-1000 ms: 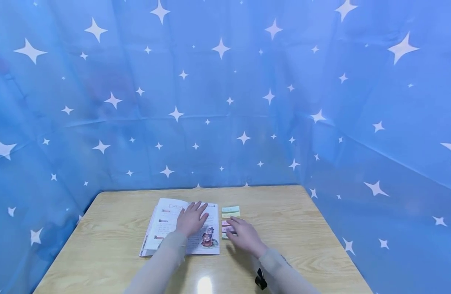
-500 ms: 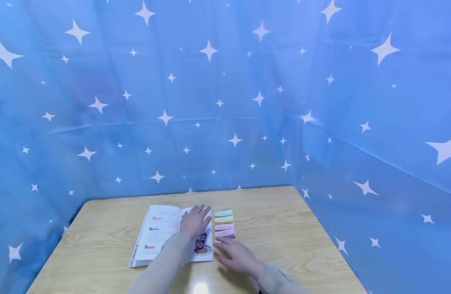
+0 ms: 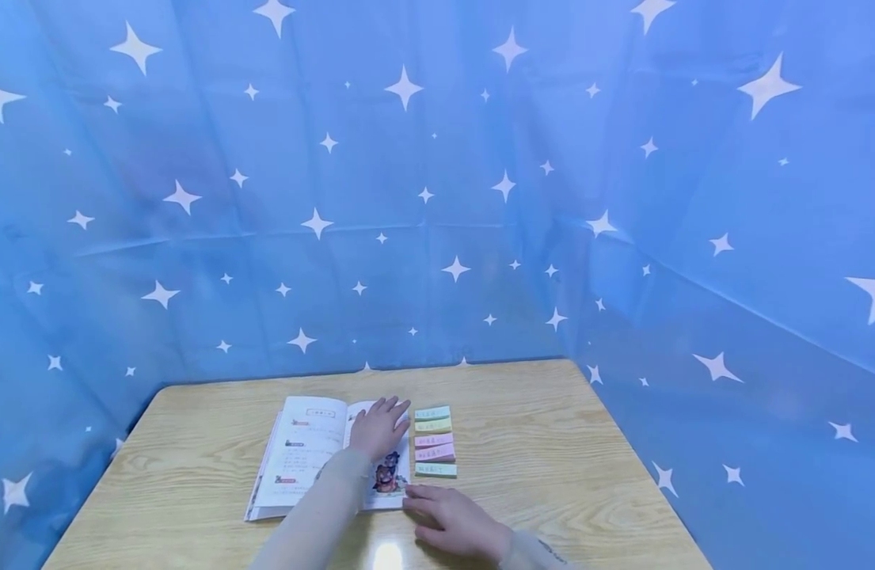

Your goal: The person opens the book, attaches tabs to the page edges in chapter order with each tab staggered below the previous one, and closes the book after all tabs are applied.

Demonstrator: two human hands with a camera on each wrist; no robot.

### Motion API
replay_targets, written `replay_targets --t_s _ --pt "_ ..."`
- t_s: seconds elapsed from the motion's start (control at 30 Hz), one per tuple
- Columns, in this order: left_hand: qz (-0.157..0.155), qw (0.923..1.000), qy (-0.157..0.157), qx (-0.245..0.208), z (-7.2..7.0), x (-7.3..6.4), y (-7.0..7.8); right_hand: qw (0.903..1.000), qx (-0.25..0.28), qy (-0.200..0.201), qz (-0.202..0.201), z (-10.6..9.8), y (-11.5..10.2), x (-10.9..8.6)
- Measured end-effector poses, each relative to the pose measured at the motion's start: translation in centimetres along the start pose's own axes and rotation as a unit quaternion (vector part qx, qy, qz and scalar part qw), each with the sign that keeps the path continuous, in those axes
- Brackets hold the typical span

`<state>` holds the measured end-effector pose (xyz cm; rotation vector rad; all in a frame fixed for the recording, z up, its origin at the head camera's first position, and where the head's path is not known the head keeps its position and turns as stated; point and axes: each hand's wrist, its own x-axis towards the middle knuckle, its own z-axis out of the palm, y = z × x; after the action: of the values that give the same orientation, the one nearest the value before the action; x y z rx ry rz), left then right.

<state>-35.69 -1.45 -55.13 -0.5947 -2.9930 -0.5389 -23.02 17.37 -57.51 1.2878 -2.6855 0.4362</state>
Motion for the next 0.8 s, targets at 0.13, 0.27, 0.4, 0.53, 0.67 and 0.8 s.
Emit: replay_targets --t_s 0.13,0.27,0.4,0.53,0.67,0.8 --pt "0.005 1.0000 0.002 0.003 -0.3 -0.5 -0.5 0.9975 0.026 0.038 0.054 -0.5 0.8 0.8" --pt "0.018 0.9996 0.006 0.019 -0.9 -1.3 -1.1 0.9851 0.067 0.082 0.136 -1.6 2.7 2.5" --pt "0.011 0.9994 0.009 0.033 -1.9 -2.9 -2.2 0.9713 0.081 0.106 0.197 -2.7 4.8 4.3" --pt "-0.011 0.9991 0.009 0.041 -2.6 -4.9 -4.0 0.9599 0.082 0.121 0.239 -3.0 6.6 5.7" --pt "-0.031 0.9985 -0.001 0.044 -2.8 -6.9 -5.5 0.9515 0.083 0.126 0.268 -3.0 8.0 7.0" --pt "-0.057 0.9972 -0.014 0.048 -2.8 -8.4 -6.2 0.9452 0.088 0.120 0.291 -2.7 9.1 8.5"
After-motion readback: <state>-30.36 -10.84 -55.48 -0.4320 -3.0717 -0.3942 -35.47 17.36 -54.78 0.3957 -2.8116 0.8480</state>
